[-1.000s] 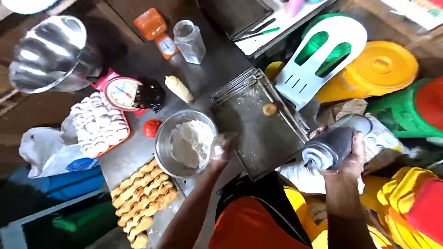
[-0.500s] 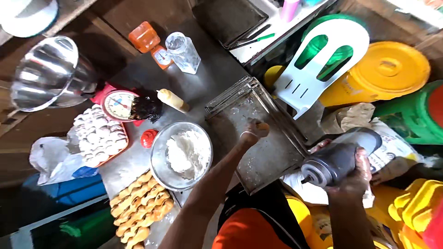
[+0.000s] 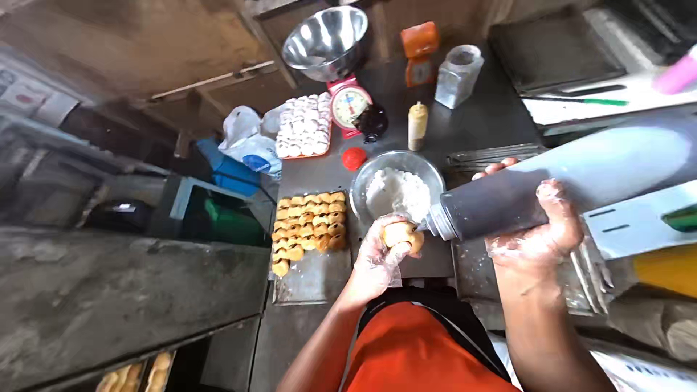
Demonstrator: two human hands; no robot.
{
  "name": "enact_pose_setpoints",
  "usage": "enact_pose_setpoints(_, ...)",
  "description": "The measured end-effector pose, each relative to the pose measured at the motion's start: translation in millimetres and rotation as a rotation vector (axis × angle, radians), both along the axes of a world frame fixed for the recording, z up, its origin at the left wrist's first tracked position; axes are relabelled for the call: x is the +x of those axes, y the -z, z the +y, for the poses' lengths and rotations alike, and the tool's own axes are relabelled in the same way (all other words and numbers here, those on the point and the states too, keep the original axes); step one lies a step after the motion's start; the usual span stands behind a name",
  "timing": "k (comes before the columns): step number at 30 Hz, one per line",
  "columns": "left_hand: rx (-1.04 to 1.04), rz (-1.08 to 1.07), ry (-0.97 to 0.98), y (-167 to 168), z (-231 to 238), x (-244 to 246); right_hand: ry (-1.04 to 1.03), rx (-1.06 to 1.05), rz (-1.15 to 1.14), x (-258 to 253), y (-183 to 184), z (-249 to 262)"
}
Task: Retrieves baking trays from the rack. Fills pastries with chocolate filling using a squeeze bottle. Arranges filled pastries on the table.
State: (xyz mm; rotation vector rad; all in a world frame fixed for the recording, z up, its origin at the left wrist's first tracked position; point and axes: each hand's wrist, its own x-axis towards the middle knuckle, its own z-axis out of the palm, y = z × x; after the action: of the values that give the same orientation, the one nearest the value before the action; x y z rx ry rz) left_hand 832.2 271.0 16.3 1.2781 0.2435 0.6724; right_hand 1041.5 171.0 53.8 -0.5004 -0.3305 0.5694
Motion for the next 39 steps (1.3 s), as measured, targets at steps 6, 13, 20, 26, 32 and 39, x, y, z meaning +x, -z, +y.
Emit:
enact_pose_setpoints(6,0.1,-0.024,-0.126,-1,11,-47,-0.069,0.042,-0.152,-50,-11,31)
enact_pose_setpoints(13,0.366,0.125,-0.205,0,25,-80,-0.217,-0.069,-0.418,-64,-14,45)
enact_pose_setpoints(20,0.096,-0.006,-0.167,9,10,-69,-0.158,-0.045,-0.15,-90,-9,49)
enact_pose_setpoints(26,0.364,0.247,-0.051,-9,26,-91,-0.31,-0.155,-0.343,-74,-2,42)
enact_pose_setpoints(32,0.172,0.226,-0.326,10,3,-74,0.008,-0.124,-0.323,-99,-2,46)
enact_pose_setpoints(39,0.185,0.145,-0.213,-1,24,-99,-0.246,-0.082,-0.208,-96,-6,44)
